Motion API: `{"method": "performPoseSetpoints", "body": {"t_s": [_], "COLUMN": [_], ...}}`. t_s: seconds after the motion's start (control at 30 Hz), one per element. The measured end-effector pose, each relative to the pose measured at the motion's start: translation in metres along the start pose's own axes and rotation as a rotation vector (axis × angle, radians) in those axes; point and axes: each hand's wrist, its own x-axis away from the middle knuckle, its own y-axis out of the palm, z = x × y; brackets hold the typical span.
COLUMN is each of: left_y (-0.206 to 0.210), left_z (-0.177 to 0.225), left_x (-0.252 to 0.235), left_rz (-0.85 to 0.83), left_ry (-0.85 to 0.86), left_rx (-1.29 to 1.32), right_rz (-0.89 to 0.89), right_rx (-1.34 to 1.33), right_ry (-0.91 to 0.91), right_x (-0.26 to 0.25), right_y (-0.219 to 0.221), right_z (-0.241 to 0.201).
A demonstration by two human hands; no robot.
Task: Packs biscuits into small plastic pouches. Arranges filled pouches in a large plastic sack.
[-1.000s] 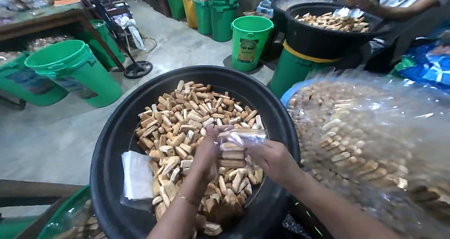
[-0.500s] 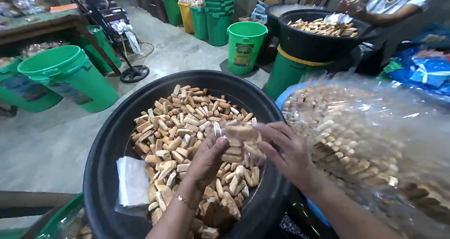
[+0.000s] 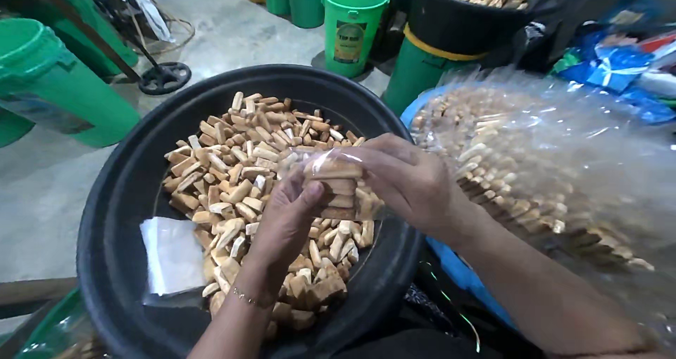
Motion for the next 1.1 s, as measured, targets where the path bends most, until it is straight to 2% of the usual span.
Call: {"method": "performPoseSetpoints", "body": {"t_s": [0.07, 0.13, 0.27, 0.33, 0.37, 0.43, 0.47, 0.5, 0.53, 0.6, 0.7, 0.77, 0.83, 0.87, 0.93, 1.0, 1.07, 1.1], "left_y": [-0.001, 0.000, -0.001, -0.013, -0.020, -0.031, -0.033, -0.033, -0.032, -0.026, -0.019, -0.019, -0.020, -0.021, -0.021, -0.020, -0.019, -0.018], "left_z": [-0.001, -0.005, -0.004, 0.001, 0.003, 0.007, 0.008, 0.008, 0.008, 0.007, 0.008, 0.010, 0.011, 0.011, 0.014, 0.017, 0.018, 0.017], "left_x": [0.000, 0.001, -0.002, -0.007, -0.011, -0.017, -0.019, -0.020, -0.021, -0.023, -0.024, -0.025, -0.025, -0.025, -0.025, -0.025, -0.025, -0.025], "left_rz": [-0.024, -0.006, 0.187, 0.279, 0.329, 0.401, 0.412, 0.415, 0.417, 0.425, 0.391, 0.353, 0.323, 0.326, 0.339, 0.363, 0.367, 0.347], "left_ry": [-0.006, -0.046, -0.031, 0.012, 0.041, 0.078, 0.083, 0.078, 0.065, 0.018, -0.036, -0.038, -0.008, 0.007, 0.017, 0.014, 0.013, 0.018], "left_rx": [0.008, 0.061, 0.111, 0.074, 0.065, 0.063, 0.057, 0.053, 0.051, 0.037, 0.058, 0.079, 0.090, 0.096, 0.107, 0.128, 0.147, 0.167], "right_rz": [-0.038, -0.138, -0.121, -0.178, -0.316, -0.850, -1.092, -1.258, -1.349, -1.409, -1.380, -1.412, -1.482, -1.467, -1.267, -0.807, -0.175, 0.066], "right_rx": [0.059, 0.011, -0.181, -0.190, -0.077, 0.167, 0.264, 0.332, 0.374, 0.395, 0.273, 0.229, 0.220, 0.196, 0.093, -0.060, -0.215, -0.336], "right_ry": [-0.014, -0.002, 0.055, 0.208, 0.320, 0.601, 0.668, 0.676, 0.640, 0.593, 0.598, 0.599, 0.526, 0.478, 0.453, 0.529, 0.435, 0.400], "right_x": [-0.002, -0.006, -0.008, -0.003, 0.002, 0.004, 0.007, 0.011, 0.016, 0.021, 0.026, 0.029, 0.029, 0.026, 0.014, 0.004, 0.011, 0.011], "right_y": [-0.001, -0.004, 0.006, 0.009, 0.010, 0.023, 0.037, 0.050, 0.058, 0.063, 0.062, 0.061, 0.059, 0.055, 0.037, 0.007, -0.007, -0.007], "right_z": [-0.001, -0.001, 0.003, 0.015, 0.025, 0.038, 0.042, 0.042, 0.040, 0.033, 0.032, 0.029, 0.031, 0.035, 0.044, 0.041, 0.035, 0.032]}}
